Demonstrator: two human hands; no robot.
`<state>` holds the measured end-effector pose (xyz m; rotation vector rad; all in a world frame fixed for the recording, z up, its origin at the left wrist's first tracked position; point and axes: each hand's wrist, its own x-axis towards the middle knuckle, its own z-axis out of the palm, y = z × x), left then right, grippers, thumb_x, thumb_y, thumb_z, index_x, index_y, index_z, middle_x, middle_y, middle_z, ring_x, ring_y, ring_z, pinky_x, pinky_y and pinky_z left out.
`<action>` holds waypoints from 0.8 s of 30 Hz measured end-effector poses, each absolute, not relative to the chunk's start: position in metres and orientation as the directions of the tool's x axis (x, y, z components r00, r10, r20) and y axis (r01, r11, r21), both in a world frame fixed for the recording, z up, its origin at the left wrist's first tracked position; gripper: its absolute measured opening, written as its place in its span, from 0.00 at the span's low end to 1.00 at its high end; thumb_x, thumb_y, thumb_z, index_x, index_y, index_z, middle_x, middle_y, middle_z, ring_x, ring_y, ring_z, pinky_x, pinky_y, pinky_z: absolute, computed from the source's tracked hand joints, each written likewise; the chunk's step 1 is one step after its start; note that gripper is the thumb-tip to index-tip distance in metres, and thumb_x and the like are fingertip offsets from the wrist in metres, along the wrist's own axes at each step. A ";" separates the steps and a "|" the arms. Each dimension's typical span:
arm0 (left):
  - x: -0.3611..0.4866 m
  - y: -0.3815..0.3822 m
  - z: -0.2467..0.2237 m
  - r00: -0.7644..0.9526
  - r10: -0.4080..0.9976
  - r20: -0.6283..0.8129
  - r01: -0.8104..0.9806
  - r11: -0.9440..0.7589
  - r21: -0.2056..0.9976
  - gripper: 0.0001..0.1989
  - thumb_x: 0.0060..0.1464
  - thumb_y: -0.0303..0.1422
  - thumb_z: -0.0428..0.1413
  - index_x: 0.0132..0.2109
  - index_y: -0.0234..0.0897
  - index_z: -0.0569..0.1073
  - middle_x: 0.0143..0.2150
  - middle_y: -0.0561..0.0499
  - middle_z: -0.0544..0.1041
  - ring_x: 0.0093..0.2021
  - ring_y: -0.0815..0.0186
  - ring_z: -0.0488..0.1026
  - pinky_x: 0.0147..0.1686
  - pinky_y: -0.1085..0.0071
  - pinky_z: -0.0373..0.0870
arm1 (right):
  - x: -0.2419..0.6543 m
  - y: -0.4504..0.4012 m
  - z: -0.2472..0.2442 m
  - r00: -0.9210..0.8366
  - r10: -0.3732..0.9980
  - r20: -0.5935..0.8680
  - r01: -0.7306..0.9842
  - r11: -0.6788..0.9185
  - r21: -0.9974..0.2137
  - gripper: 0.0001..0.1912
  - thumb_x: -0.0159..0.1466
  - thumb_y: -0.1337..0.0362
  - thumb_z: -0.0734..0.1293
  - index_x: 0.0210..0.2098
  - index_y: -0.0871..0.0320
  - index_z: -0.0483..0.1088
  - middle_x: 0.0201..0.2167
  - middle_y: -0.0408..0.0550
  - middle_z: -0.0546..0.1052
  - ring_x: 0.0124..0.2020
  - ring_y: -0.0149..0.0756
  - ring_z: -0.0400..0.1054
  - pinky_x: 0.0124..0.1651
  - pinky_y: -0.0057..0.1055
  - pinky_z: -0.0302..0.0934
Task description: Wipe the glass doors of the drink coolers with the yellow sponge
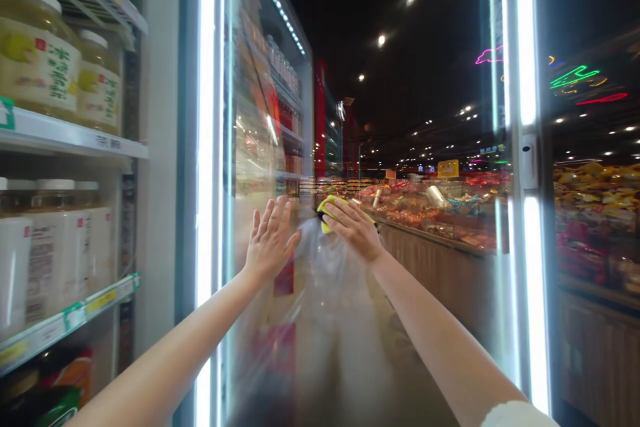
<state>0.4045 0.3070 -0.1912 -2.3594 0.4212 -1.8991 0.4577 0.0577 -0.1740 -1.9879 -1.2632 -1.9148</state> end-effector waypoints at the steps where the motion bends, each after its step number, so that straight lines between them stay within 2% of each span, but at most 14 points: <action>1: 0.404 0.311 -0.192 0.194 -0.263 0.945 -0.155 -0.960 -0.235 0.36 0.68 0.40 0.48 0.76 0.35 0.45 0.77 0.40 0.51 0.77 0.55 0.43 0.75 0.50 0.37 | 0.459 0.055 -0.169 -0.140 0.432 0.891 0.603 -0.676 0.423 0.18 0.74 0.67 0.62 0.58 0.46 0.75 0.64 0.41 0.73 0.68 0.37 0.64 0.73 0.44 0.56; 5: 0.402 0.322 -0.192 0.200 -0.238 0.950 -0.129 -0.968 -0.216 0.35 0.67 0.39 0.48 0.76 0.35 0.47 0.77 0.39 0.49 0.77 0.54 0.43 0.75 0.49 0.43 | 0.458 0.084 -0.136 -0.126 0.248 0.960 0.567 -0.776 0.275 0.17 0.73 0.68 0.63 0.56 0.50 0.77 0.62 0.45 0.75 0.64 0.41 0.67 0.68 0.43 0.63; 7: 0.401 0.325 -0.193 0.211 -0.226 0.951 -0.121 -0.971 -0.204 0.35 0.67 0.38 0.48 0.76 0.35 0.47 0.77 0.39 0.49 0.77 0.53 0.43 0.74 0.49 0.44 | 0.455 0.109 -0.128 -0.129 0.241 0.962 0.553 -0.787 0.272 0.18 0.73 0.69 0.63 0.58 0.52 0.76 0.63 0.47 0.74 0.64 0.42 0.66 0.68 0.44 0.63; 9: 0.401 0.326 -0.195 0.223 -0.213 0.951 -0.119 -0.975 -0.190 0.35 0.67 0.38 0.48 0.76 0.36 0.47 0.77 0.39 0.50 0.77 0.53 0.44 0.74 0.47 0.45 | 0.452 0.125 -0.133 -0.157 0.340 0.927 0.538 -0.758 0.369 0.19 0.73 0.69 0.62 0.59 0.52 0.74 0.65 0.47 0.72 0.65 0.42 0.65 0.70 0.45 0.61; 12: 0.401 0.330 -0.201 0.230 -0.200 0.952 -0.123 -0.977 -0.176 0.36 0.67 0.39 0.49 0.76 0.38 0.47 0.78 0.40 0.49 0.77 0.52 0.43 0.74 0.46 0.45 | 0.450 0.118 -0.156 -0.217 0.558 0.801 0.498 -0.642 0.583 0.20 0.73 0.69 0.62 0.62 0.50 0.71 0.67 0.44 0.70 0.67 0.40 0.64 0.72 0.46 0.57; 15: 0.401 0.339 -0.205 0.233 -0.203 0.951 -0.119 -0.977 -0.180 0.35 0.67 0.39 0.49 0.76 0.37 0.49 0.77 0.38 0.49 0.77 0.51 0.43 0.73 0.45 0.46 | 0.453 0.087 -0.169 -0.228 0.665 0.711 0.485 -0.555 0.676 0.23 0.73 0.70 0.61 0.64 0.48 0.68 0.67 0.42 0.69 0.70 0.38 0.61 0.73 0.45 0.56; 17: 0.401 0.347 -0.206 0.237 -0.210 0.948 -0.110 -0.976 -0.188 0.35 0.67 0.38 0.49 0.75 0.37 0.49 0.77 0.38 0.49 0.77 0.51 0.43 0.73 0.44 0.46 | 0.456 0.076 -0.160 -0.209 0.645 0.735 0.505 -0.573 0.646 0.24 0.73 0.70 0.61 0.65 0.47 0.67 0.68 0.42 0.68 0.71 0.38 0.58 0.73 0.46 0.55; 22: 0.400 0.361 -0.204 0.218 -0.181 0.959 -0.071 -0.983 -0.169 0.36 0.67 0.38 0.50 0.76 0.38 0.47 0.78 0.39 0.49 0.78 0.51 0.40 0.74 0.45 0.44 | 0.459 0.123 -0.120 -0.159 0.372 0.915 0.553 -0.734 0.394 0.25 0.73 0.71 0.59 0.67 0.50 0.65 0.71 0.47 0.63 0.74 0.42 0.50 0.74 0.51 0.52; 24: 0.400 0.364 -0.205 0.212 -0.159 0.964 -0.055 -0.987 -0.151 0.36 0.67 0.38 0.50 0.76 0.39 0.46 0.78 0.39 0.49 0.78 0.51 0.40 0.74 0.45 0.44 | 0.458 0.151 -0.124 -0.170 0.371 0.913 0.554 -0.730 0.400 0.24 0.73 0.70 0.60 0.67 0.52 0.66 0.70 0.48 0.64 0.74 0.43 0.52 0.74 0.50 0.53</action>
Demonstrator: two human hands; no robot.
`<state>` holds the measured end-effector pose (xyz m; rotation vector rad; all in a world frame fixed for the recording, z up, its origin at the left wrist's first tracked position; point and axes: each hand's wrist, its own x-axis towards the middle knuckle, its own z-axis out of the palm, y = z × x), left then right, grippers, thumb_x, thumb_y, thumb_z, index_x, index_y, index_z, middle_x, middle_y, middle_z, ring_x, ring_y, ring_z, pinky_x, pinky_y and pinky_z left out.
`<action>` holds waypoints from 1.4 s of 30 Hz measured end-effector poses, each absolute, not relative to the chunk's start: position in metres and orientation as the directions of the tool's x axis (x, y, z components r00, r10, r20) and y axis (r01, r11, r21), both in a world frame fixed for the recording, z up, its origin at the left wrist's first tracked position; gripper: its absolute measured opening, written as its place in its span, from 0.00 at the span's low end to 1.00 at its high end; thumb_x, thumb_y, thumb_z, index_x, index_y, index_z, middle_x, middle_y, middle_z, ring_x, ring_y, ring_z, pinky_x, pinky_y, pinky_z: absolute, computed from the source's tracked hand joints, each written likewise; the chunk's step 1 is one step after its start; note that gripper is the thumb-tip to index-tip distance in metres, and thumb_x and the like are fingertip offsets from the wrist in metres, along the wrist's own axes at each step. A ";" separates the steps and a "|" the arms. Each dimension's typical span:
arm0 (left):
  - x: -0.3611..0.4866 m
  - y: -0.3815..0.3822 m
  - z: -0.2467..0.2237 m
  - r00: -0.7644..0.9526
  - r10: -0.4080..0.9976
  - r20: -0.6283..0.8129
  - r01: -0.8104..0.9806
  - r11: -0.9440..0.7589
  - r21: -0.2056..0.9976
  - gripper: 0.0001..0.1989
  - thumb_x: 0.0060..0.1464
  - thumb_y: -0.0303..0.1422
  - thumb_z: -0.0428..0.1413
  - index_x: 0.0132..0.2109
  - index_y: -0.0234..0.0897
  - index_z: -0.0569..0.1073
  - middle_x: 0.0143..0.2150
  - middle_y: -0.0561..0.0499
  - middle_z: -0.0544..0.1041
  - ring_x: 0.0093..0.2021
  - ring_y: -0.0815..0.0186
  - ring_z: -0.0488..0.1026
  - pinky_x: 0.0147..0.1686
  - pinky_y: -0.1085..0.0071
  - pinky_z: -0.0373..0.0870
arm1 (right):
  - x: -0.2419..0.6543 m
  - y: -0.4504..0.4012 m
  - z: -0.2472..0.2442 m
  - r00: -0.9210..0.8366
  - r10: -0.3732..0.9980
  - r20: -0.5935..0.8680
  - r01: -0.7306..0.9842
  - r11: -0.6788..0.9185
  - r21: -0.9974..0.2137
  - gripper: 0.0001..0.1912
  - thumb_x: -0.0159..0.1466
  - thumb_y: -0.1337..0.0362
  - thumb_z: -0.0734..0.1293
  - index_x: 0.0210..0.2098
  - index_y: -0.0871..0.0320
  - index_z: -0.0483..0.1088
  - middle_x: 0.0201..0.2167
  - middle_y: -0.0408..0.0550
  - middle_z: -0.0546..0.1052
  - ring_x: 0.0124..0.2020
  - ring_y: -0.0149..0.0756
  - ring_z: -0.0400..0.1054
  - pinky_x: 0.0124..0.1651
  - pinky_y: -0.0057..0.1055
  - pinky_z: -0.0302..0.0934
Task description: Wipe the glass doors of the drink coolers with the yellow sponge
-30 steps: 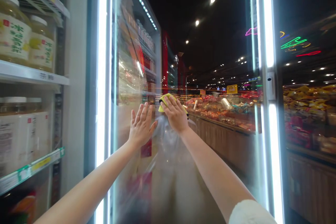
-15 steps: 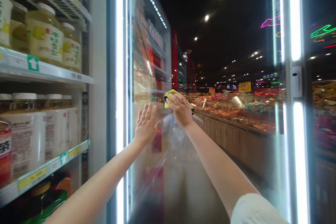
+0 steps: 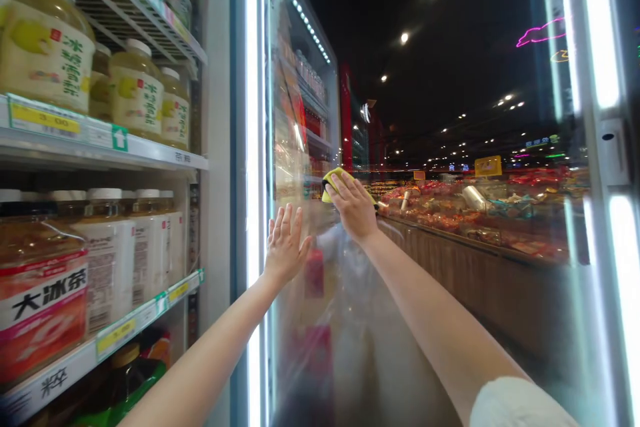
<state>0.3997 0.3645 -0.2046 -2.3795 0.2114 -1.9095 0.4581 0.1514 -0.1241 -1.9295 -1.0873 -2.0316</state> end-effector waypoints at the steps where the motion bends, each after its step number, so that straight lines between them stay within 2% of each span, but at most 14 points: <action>1: 0.399 0.366 -0.206 0.211 -0.147 0.966 -0.047 -0.989 -0.141 0.36 0.67 0.38 0.50 0.76 0.39 0.46 0.78 0.39 0.49 0.78 0.51 0.40 0.74 0.45 0.43 | 0.457 0.160 -0.132 -0.186 0.420 0.888 0.551 -0.704 0.448 0.23 0.73 0.70 0.60 0.66 0.52 0.67 0.70 0.48 0.65 0.73 0.43 0.53 0.73 0.49 0.55; 4: 0.395 0.368 -0.211 0.218 -0.121 0.968 -0.027 -0.993 -0.118 0.36 0.67 0.39 0.50 0.76 0.37 0.48 0.77 0.38 0.49 0.78 0.51 0.40 0.74 0.44 0.41 | 0.455 0.157 -0.167 -0.246 0.635 0.733 0.532 -0.544 0.649 0.22 0.73 0.70 0.62 0.65 0.50 0.68 0.69 0.44 0.67 0.71 0.40 0.58 0.72 0.45 0.57; 6: 0.390 0.370 -0.213 0.242 -0.120 0.963 -0.019 -0.993 -0.119 0.35 0.67 0.39 0.50 0.75 0.35 0.50 0.77 0.38 0.49 0.78 0.50 0.40 0.74 0.45 0.40 | 0.453 0.137 -0.183 -0.258 0.711 0.654 0.526 -0.465 0.712 0.22 0.73 0.70 0.61 0.64 0.48 0.68 0.68 0.42 0.67 0.71 0.37 0.59 0.72 0.43 0.57; 8: 0.384 0.371 -0.213 0.282 -0.120 0.952 -0.014 -0.992 -0.121 0.35 0.67 0.39 0.50 0.75 0.33 0.51 0.77 0.37 0.49 0.77 0.50 0.41 0.74 0.45 0.39 | 0.452 0.119 -0.184 -0.231 0.696 0.680 0.538 -0.491 0.685 0.22 0.74 0.69 0.61 0.64 0.48 0.68 0.68 0.41 0.68 0.71 0.36 0.58 0.73 0.44 0.55; 10: 0.379 0.373 -0.211 0.319 -0.116 0.941 -0.009 -0.993 -0.119 0.35 0.66 0.39 0.49 0.75 0.32 0.51 0.77 0.38 0.49 0.77 0.49 0.41 0.75 0.45 0.38 | 0.451 0.116 -0.171 -0.181 0.610 0.771 0.559 -0.581 0.591 0.22 0.74 0.70 0.59 0.64 0.49 0.69 0.68 0.43 0.68 0.72 0.38 0.57 0.73 0.46 0.54; 13: 0.375 0.376 -0.206 0.349 -0.104 0.931 -0.003 -0.994 -0.110 0.35 0.67 0.38 0.48 0.75 0.30 0.50 0.77 0.39 0.49 0.77 0.51 0.41 0.75 0.46 0.38 | 0.450 0.147 -0.147 -0.127 0.460 0.879 0.583 -0.682 0.442 0.21 0.74 0.70 0.59 0.64 0.51 0.69 0.68 0.47 0.67 0.73 0.42 0.55 0.72 0.50 0.55; 15: 0.374 0.379 -0.204 0.351 -0.097 0.931 -0.001 -0.995 -0.103 0.35 0.67 0.38 0.47 0.75 0.29 0.49 0.77 0.39 0.50 0.78 0.52 0.41 0.75 0.47 0.40 | 0.448 0.177 -0.142 -0.118 0.429 0.896 0.587 -0.697 0.411 0.22 0.74 0.69 0.59 0.64 0.52 0.69 0.69 0.49 0.66 0.73 0.44 0.54 0.72 0.51 0.55; 18: 0.372 0.382 -0.206 0.342 -0.080 0.936 0.006 -0.996 -0.087 0.35 0.67 0.38 0.47 0.75 0.28 0.49 0.77 0.38 0.50 0.77 0.52 0.41 0.75 0.47 0.41 | 0.444 0.202 -0.161 -0.146 0.531 0.835 0.588 -0.632 0.505 0.22 0.73 0.70 0.61 0.65 0.52 0.68 0.69 0.47 0.66 0.72 0.43 0.56 0.72 0.49 0.56; 22: 0.367 0.388 -0.216 0.356 -0.077 0.931 0.019 -0.996 -0.090 0.34 0.67 0.38 0.46 0.74 0.28 0.51 0.77 0.38 0.51 0.77 0.52 0.43 0.75 0.48 0.41 | 0.445 0.184 -0.188 -0.209 0.693 0.690 0.590 -0.474 0.654 0.21 0.73 0.69 0.62 0.63 0.48 0.70 0.67 0.42 0.68 0.70 0.38 0.59 0.72 0.45 0.57; 24: 0.364 0.393 -0.220 0.360 -0.084 0.929 0.026 -0.995 -0.099 0.34 0.68 0.38 0.46 0.75 0.28 0.50 0.77 0.39 0.51 0.77 0.53 0.43 0.74 0.48 0.42 | 0.448 0.175 -0.182 -0.205 0.668 0.716 0.593 -0.497 0.634 0.21 0.73 0.69 0.61 0.62 0.48 0.70 0.67 0.42 0.69 0.70 0.38 0.60 0.72 0.45 0.57; 29: 0.359 0.406 -0.218 0.317 -0.081 0.945 0.041 -0.994 -0.099 0.35 0.67 0.37 0.47 0.75 0.31 0.48 0.77 0.38 0.49 0.77 0.53 0.41 0.74 0.48 0.44 | 0.448 0.213 -0.143 -0.128 0.445 0.886 0.634 -0.651 0.418 0.22 0.74 0.69 0.59 0.65 0.51 0.69 0.69 0.47 0.66 0.73 0.43 0.55 0.73 0.50 0.55; 33: 0.357 0.410 -0.217 0.301 -0.077 0.951 0.032 -0.995 -0.091 0.35 0.67 0.37 0.46 0.76 0.31 0.46 0.77 0.38 0.48 0.78 0.52 0.40 0.74 0.46 0.45 | 0.441 0.248 -0.160 -0.138 0.539 0.831 0.659 -0.576 0.484 0.22 0.73 0.69 0.61 0.65 0.52 0.68 0.69 0.47 0.65 0.72 0.42 0.55 0.73 0.48 0.55; 38: 0.350 0.412 -0.227 0.338 -0.065 0.939 0.025 -0.997 -0.078 0.34 0.68 0.37 0.45 0.75 0.31 0.48 0.77 0.37 0.48 0.78 0.53 0.41 0.74 0.47 0.44 | 0.439 0.225 -0.193 -0.198 0.694 0.692 0.652 -0.434 0.622 0.21 0.72 0.70 0.63 0.62 0.48 0.71 0.67 0.43 0.70 0.70 0.38 0.60 0.72 0.45 0.58; 42: 0.344 0.416 -0.231 0.361 -0.050 0.931 0.023 -0.998 -0.063 0.35 0.67 0.36 0.47 0.75 0.30 0.48 0.77 0.36 0.48 0.78 0.52 0.40 0.74 0.46 0.43 | 0.440 0.232 -0.165 -0.127 0.624 0.771 0.650 -0.534 0.540 0.20 0.74 0.69 0.60 0.62 0.51 0.72 0.67 0.44 0.69 0.71 0.40 0.59 0.73 0.46 0.56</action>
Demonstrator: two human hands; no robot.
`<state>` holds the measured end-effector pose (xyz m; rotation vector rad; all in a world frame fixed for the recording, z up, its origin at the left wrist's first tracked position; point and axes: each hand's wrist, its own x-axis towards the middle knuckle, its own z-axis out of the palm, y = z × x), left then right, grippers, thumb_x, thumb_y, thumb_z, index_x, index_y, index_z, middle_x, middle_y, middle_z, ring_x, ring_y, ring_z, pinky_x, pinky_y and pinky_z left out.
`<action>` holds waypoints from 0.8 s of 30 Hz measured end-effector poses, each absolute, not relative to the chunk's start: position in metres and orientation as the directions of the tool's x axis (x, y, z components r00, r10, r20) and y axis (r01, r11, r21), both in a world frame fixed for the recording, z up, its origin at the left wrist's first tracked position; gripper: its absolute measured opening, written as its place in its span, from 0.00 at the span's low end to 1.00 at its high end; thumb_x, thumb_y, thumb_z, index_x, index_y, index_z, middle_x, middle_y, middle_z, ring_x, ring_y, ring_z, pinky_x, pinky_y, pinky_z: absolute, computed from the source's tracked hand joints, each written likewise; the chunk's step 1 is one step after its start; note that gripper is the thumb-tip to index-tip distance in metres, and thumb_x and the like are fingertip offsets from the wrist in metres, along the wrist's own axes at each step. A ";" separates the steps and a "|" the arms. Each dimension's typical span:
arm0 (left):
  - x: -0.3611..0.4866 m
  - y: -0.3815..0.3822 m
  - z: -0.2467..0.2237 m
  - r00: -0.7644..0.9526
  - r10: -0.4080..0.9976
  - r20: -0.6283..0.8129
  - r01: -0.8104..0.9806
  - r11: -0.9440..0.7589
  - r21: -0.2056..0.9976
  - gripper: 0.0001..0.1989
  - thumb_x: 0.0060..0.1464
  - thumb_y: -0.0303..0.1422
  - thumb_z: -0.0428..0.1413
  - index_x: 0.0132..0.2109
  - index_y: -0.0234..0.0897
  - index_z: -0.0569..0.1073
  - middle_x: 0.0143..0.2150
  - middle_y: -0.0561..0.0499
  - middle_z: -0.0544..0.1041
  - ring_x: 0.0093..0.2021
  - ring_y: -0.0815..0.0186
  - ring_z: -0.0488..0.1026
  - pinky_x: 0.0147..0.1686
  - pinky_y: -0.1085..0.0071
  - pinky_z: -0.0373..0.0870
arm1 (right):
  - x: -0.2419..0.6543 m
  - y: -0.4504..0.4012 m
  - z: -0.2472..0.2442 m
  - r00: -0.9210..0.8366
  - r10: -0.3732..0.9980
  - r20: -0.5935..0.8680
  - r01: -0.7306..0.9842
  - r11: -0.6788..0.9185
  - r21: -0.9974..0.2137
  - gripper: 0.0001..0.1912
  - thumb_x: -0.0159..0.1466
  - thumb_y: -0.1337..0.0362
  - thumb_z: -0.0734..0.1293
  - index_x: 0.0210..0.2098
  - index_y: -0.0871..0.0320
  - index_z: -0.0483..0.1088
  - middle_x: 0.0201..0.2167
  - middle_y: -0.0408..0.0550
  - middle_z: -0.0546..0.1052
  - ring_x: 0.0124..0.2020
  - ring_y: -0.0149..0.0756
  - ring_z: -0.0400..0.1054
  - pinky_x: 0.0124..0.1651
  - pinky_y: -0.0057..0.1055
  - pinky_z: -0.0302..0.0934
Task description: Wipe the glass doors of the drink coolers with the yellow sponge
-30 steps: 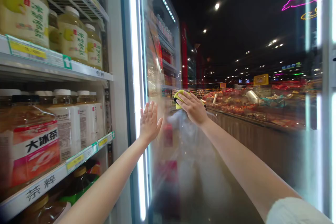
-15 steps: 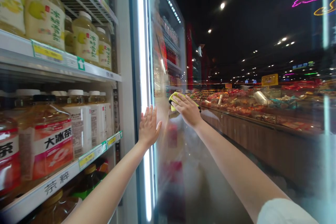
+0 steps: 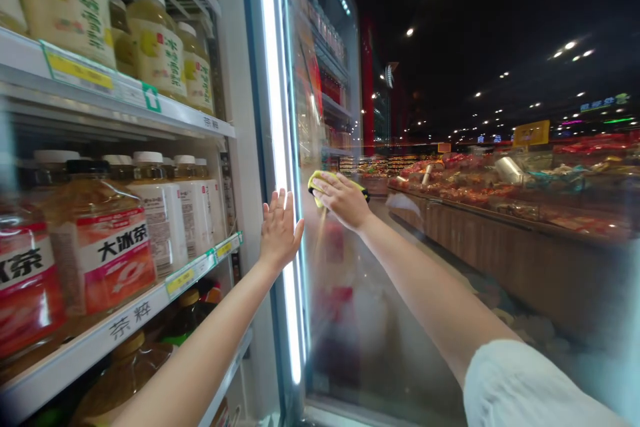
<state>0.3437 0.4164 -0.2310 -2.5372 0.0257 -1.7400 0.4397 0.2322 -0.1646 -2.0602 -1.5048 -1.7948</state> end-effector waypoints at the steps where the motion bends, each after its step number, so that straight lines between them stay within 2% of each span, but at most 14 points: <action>1: 0.342 0.417 -0.231 0.364 -0.046 0.930 0.024 -0.998 -0.058 0.35 0.67 0.36 0.47 0.75 0.30 0.48 0.77 0.36 0.48 0.78 0.52 0.40 0.74 0.46 0.43 | 0.439 0.242 -0.157 -0.100 0.587 0.803 0.648 -0.574 0.500 0.20 0.74 0.68 0.59 0.62 0.52 0.71 0.68 0.45 0.68 0.71 0.41 0.57 0.73 0.47 0.55; 4: 0.340 0.419 -0.232 0.370 -0.028 0.929 0.033 -0.998 -0.043 0.34 0.67 0.36 0.47 0.75 0.30 0.50 0.77 0.35 0.48 0.78 0.52 0.41 0.74 0.46 0.43 | 0.436 0.271 -0.151 -0.062 0.546 0.836 0.650 -0.613 0.449 0.20 0.74 0.67 0.59 0.62 0.54 0.71 0.69 0.46 0.65 0.72 0.44 0.55 0.74 0.47 0.54; 10: 0.339 0.424 -0.242 0.385 -0.034 0.922 0.022 -0.999 -0.046 0.34 0.67 0.36 0.47 0.75 0.31 0.49 0.77 0.36 0.49 0.78 0.52 0.41 0.74 0.47 0.44 | 0.435 0.258 -0.186 -0.141 0.699 0.701 0.686 -0.441 0.579 0.19 0.74 0.68 0.61 0.60 0.50 0.73 0.67 0.42 0.70 0.71 0.38 0.59 0.74 0.45 0.54; 13: 0.338 0.426 -0.246 0.393 -0.033 0.919 0.013 -0.999 -0.042 0.35 0.67 0.36 0.46 0.76 0.32 0.47 0.78 0.37 0.47 0.78 0.52 0.40 0.74 0.46 0.43 | 0.440 0.250 -0.170 -0.124 0.649 0.751 0.671 -0.503 0.545 0.18 0.74 0.66 0.59 0.59 0.50 0.74 0.66 0.41 0.71 0.71 0.38 0.59 0.74 0.47 0.54; 18: 0.337 0.427 -0.244 0.364 -0.025 0.931 0.003 -1.000 -0.028 0.37 0.67 0.36 0.46 0.77 0.35 0.40 0.78 0.39 0.46 0.78 0.54 0.38 0.75 0.47 0.41 | 0.439 0.293 -0.143 -0.072 0.531 0.844 0.664 -0.606 0.437 0.21 0.75 0.65 0.57 0.63 0.52 0.70 0.69 0.45 0.66 0.74 0.42 0.51 0.76 0.50 0.49; 21: 0.337 0.426 -0.245 0.360 -0.013 0.933 0.009 -1.000 -0.017 0.37 0.67 0.35 0.46 0.76 0.33 0.41 0.78 0.38 0.47 0.78 0.54 0.39 0.75 0.47 0.41 | 0.432 0.308 -0.171 -0.062 0.584 0.809 0.676 -0.572 0.464 0.21 0.75 0.65 0.57 0.63 0.51 0.70 0.70 0.43 0.65 0.75 0.41 0.49 0.77 0.47 0.44; 24: 0.336 0.425 -0.249 0.373 -0.005 0.928 0.018 -1.000 -0.012 0.35 0.67 0.35 0.46 0.76 0.31 0.45 0.77 0.38 0.48 0.78 0.54 0.40 0.75 0.48 0.42 | 0.431 0.289 -0.206 -0.089 0.690 0.719 0.684 -0.482 0.548 0.20 0.74 0.66 0.58 0.62 0.50 0.72 0.69 0.41 0.66 0.73 0.38 0.54 0.77 0.44 0.48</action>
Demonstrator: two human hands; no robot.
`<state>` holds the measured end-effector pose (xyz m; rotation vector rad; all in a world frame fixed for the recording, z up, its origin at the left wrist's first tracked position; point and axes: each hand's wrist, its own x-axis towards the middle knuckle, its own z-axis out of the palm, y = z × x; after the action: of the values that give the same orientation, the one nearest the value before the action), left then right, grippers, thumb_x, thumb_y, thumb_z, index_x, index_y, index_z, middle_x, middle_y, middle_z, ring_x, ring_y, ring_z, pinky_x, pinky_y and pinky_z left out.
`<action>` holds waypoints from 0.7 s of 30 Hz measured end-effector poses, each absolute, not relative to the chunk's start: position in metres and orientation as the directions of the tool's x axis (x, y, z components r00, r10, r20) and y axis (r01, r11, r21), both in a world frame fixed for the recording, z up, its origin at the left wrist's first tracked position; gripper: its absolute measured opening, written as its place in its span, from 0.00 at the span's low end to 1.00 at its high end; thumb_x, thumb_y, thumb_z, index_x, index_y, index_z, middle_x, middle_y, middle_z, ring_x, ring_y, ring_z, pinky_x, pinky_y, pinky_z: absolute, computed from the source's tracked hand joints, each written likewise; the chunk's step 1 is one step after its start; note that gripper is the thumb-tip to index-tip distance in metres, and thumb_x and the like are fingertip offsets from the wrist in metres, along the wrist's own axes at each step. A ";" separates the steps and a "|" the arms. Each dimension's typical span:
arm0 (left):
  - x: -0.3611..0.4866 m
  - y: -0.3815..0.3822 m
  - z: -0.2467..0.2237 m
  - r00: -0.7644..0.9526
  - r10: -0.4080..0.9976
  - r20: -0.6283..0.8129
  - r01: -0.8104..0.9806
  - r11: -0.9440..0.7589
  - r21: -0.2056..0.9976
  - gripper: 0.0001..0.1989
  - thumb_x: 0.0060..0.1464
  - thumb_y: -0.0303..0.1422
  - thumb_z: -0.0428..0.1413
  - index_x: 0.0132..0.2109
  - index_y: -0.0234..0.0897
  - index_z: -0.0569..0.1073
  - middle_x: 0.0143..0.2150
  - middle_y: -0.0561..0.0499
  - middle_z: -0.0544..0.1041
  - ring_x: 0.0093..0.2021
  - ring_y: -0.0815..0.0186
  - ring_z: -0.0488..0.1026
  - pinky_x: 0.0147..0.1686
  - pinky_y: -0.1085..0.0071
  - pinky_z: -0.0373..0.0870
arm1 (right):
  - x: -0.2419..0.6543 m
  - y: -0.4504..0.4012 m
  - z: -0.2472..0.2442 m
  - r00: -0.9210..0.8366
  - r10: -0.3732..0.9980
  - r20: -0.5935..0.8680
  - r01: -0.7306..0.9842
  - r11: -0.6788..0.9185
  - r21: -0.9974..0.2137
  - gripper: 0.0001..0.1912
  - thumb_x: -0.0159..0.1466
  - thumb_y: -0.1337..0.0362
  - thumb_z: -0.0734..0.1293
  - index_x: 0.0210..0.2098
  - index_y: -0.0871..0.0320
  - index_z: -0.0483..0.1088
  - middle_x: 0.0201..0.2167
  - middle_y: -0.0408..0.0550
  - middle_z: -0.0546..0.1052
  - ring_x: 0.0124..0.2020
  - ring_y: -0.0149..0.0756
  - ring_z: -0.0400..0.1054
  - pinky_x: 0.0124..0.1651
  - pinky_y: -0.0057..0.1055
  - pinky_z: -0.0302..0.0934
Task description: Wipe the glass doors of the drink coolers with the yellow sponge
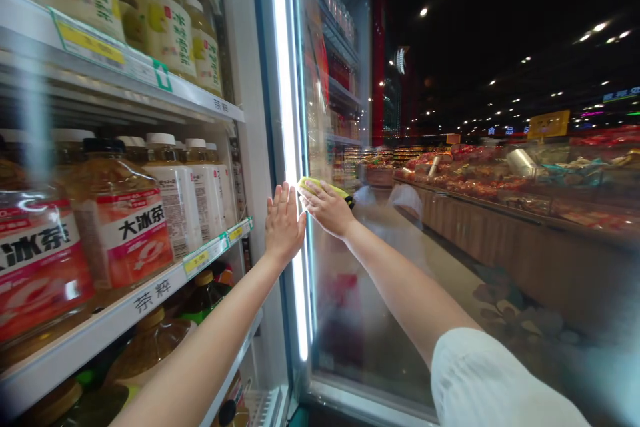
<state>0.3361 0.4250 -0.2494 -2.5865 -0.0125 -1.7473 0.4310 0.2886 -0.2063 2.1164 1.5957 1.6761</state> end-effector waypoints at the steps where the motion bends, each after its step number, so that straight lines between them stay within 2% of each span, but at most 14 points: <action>1: 0.336 0.425 -0.251 0.378 -0.005 0.926 0.018 -1.000 -0.013 0.35 0.67 0.35 0.46 0.76 0.31 0.45 0.77 0.38 0.48 0.78 0.54 0.40 0.75 0.47 0.42 | 0.432 0.278 -0.213 -0.100 0.711 0.696 0.684 -0.459 0.567 0.20 0.74 0.67 0.58 0.61 0.49 0.72 0.68 0.40 0.67 0.72 0.38 0.55 0.76 0.44 0.49; 4: 0.334 0.425 -0.253 0.385 -0.015 0.923 0.010 -1.000 -0.020 0.35 0.67 0.35 0.46 0.76 0.32 0.45 0.78 0.38 0.47 0.78 0.54 0.40 0.75 0.47 0.42 | 0.436 0.253 -0.209 -0.101 0.701 0.706 0.684 -0.466 0.561 0.20 0.74 0.67 0.58 0.62 0.50 0.71 0.68 0.41 0.67 0.72 0.39 0.56 0.76 0.49 0.49; 7: 0.332 0.425 -0.251 0.381 -0.011 0.925 0.006 -1.000 -0.014 0.35 0.67 0.35 0.45 0.76 0.32 0.44 0.78 0.38 0.47 0.78 0.54 0.39 0.75 0.47 0.41 | 0.436 0.261 -0.190 -0.053 0.617 0.785 0.690 -0.546 0.475 0.21 0.75 0.67 0.57 0.63 0.52 0.70 0.69 0.44 0.66 0.74 0.41 0.52 0.76 0.50 0.48; 10: 0.332 0.424 -0.251 0.375 -0.005 0.927 0.008 -1.000 -0.008 0.35 0.67 0.34 0.45 0.76 0.32 0.45 0.78 0.39 0.47 0.78 0.54 0.40 0.75 0.47 0.41 | 0.431 0.288 -0.195 -0.001 0.565 0.825 0.691 -0.596 0.410 0.22 0.75 0.66 0.55 0.65 0.53 0.68 0.71 0.46 0.62 0.75 0.42 0.49 0.77 0.50 0.46; 13: 0.331 0.421 -0.253 0.383 -0.007 0.924 0.010 -1.000 -0.012 0.34 0.68 0.35 0.44 0.76 0.31 0.46 0.78 0.38 0.47 0.78 0.55 0.40 0.75 0.48 0.41 | 0.426 0.296 -0.227 -0.010 0.640 0.769 0.702 -0.543 0.461 0.22 0.76 0.66 0.56 0.65 0.52 0.68 0.72 0.43 0.60 0.74 0.41 0.49 0.77 0.47 0.46; 15: 0.330 0.420 -0.256 0.396 -0.007 0.918 0.017 -1.000 -0.015 0.33 0.68 0.35 0.44 0.75 0.30 0.48 0.77 0.38 0.48 0.78 0.55 0.40 0.75 0.48 0.41 | 0.427 0.280 -0.249 -0.045 0.709 0.704 0.717 -0.469 0.517 0.21 0.75 0.66 0.56 0.63 0.48 0.69 0.70 0.40 0.63 0.73 0.37 0.52 0.77 0.44 0.46; 17: 0.330 0.418 -0.258 0.409 -0.010 0.913 0.019 -1.000 -0.020 0.32 0.68 0.34 0.44 0.75 0.30 0.50 0.77 0.38 0.49 0.78 0.55 0.41 0.75 0.49 0.41 | 0.430 0.256 -0.258 -0.074 0.721 0.689 0.732 -0.430 0.528 0.22 0.75 0.68 0.56 0.64 0.45 0.68 0.70 0.37 0.64 0.73 0.36 0.53 0.78 0.43 0.44; 21: 0.331 0.416 -0.257 0.411 -0.015 0.911 0.008 -1.000 -0.021 0.33 0.67 0.34 0.44 0.75 0.31 0.48 0.77 0.38 0.49 0.78 0.55 0.41 0.75 0.49 0.41 | 0.437 0.227 -0.237 -0.034 0.553 0.832 0.736 -0.549 0.395 0.24 0.75 0.67 0.55 0.68 0.46 0.64 0.71 0.40 0.62 0.74 0.40 0.49 0.78 0.50 0.41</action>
<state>0.3313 0.4164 -0.2565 -2.6204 0.0065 -1.6929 0.4368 0.2268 -0.2368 2.2916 1.5516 1.8144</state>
